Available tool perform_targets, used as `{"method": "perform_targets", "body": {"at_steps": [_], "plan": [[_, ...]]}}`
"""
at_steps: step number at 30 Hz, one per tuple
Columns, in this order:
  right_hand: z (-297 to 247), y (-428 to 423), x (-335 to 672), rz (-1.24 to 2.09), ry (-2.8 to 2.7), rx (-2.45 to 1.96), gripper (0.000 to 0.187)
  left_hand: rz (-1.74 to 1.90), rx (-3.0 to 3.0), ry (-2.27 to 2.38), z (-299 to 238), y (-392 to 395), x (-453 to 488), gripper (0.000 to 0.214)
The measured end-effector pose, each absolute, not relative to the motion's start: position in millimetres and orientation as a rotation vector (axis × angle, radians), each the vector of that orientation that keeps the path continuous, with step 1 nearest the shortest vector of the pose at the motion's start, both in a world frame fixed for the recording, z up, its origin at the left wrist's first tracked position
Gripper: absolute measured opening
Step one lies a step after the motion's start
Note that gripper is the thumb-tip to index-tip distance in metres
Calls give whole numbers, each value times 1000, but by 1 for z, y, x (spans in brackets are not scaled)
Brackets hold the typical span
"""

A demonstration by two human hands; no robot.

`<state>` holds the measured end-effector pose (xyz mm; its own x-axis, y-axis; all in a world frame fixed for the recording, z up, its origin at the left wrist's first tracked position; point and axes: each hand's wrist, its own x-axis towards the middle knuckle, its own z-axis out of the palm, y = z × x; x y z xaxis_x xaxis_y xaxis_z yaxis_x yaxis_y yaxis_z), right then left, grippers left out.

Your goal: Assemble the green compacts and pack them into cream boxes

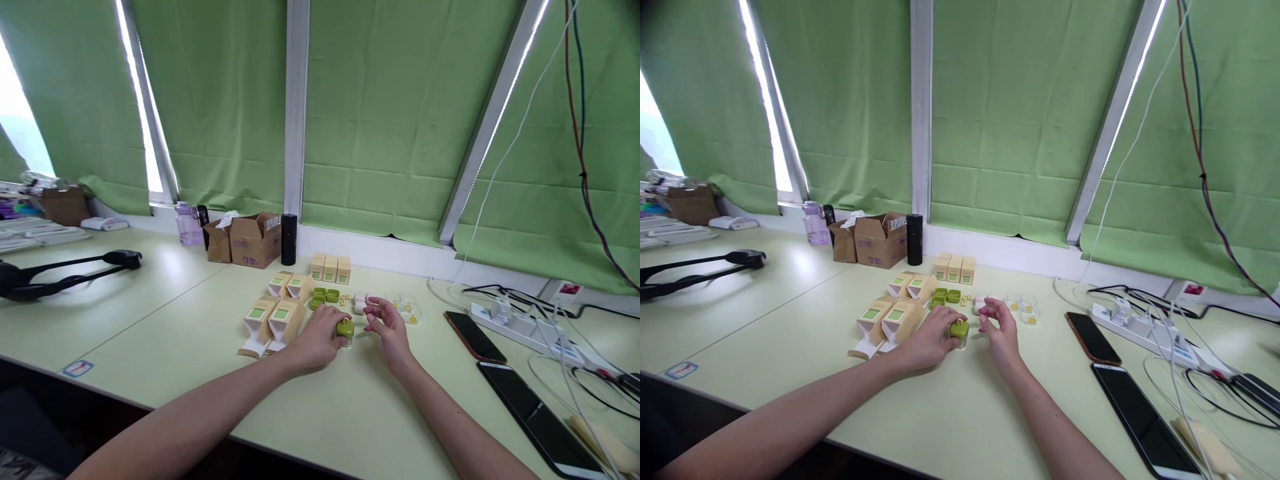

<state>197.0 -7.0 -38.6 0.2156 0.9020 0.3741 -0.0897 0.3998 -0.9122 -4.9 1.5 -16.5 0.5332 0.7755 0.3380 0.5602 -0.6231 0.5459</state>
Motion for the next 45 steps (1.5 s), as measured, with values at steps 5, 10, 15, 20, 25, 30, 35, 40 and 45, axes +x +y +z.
{"method": "perform_targets", "body": {"at_steps": [5, 10, 15, 20, 25, 30, 35, 40, 45], "plan": [[-40, -6, 197, 837, -1152, -912, 46, 799, 2422, 1124, -16, -2, -5, 43], [-42, -4, 200, 769, -1179, -935, 44, 836, 2397, 1171, -14, -1, -6, 54], [-48, -2, 205, 669, -1232, -1017, 40, 910, 2423, 1411, 16, 14, -18, 43], [-55, 3, 206, 725, -1243, -1083, 39, 791, 2527, 1715, 55, 24, -45, 38], [-64, 15, 208, 795, -1227, -1225, 38, 378, 2765, 2034, 62, 18, -65, 36], [-67, 28, 212, 861, -1220, -1287, 33, 172, 2827, 2047, 46, 6, -70, 43], [-64, 35, 212, 924, -1207, -1304, 30, 169, 2816, 2049, 36, -1, -67, 41], [-66, 29, 211, 838, -1185, -1251, 36, 246, 2830, 2018, 30, 0, -64, 39], [-65, 23, 210, 792, -1187, -1197, 40, 450, 2799, 1971, 23, 3, -66, 35]]}}
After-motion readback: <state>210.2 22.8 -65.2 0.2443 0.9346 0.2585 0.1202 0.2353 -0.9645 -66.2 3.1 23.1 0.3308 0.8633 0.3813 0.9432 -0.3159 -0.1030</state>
